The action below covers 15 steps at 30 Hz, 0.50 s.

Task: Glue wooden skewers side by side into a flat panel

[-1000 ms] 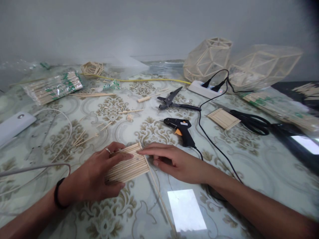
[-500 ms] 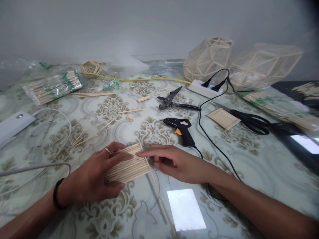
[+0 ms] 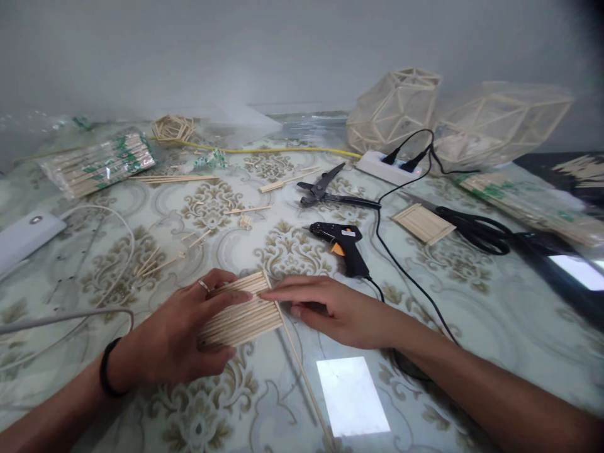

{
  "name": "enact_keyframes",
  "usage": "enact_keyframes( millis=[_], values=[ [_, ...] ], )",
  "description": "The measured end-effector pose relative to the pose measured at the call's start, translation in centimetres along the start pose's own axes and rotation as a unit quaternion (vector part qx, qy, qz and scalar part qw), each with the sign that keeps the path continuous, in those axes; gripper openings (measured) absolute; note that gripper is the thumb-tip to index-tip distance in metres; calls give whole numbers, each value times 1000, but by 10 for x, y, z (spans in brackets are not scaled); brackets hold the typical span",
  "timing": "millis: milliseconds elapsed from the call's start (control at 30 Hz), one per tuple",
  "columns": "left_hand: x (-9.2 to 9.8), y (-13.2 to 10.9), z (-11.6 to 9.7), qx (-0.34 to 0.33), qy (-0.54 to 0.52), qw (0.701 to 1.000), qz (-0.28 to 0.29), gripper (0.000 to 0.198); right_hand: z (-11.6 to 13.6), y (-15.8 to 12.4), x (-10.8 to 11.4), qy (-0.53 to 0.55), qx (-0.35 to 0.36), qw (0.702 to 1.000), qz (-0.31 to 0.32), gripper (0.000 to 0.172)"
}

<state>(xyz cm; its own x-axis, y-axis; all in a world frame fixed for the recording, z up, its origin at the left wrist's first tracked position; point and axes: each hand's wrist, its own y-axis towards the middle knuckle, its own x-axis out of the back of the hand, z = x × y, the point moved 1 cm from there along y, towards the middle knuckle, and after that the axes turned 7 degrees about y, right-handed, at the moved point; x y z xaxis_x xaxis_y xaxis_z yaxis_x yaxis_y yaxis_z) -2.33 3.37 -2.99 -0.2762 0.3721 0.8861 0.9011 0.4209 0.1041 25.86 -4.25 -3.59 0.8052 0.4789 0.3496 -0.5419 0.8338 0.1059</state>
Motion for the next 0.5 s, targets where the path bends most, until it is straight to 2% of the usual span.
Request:
enact_keyframes(
  millis=[300, 500],
  values=[
    [0, 0, 1, 8, 5, 1000, 28, 79, -1, 0, -2, -9, -29, 999, -20, 43],
    [0, 0, 0, 14, -1, 1000, 22, 76, 0, 0, -2, -12, -19, 1000, -20, 43]
  ],
)
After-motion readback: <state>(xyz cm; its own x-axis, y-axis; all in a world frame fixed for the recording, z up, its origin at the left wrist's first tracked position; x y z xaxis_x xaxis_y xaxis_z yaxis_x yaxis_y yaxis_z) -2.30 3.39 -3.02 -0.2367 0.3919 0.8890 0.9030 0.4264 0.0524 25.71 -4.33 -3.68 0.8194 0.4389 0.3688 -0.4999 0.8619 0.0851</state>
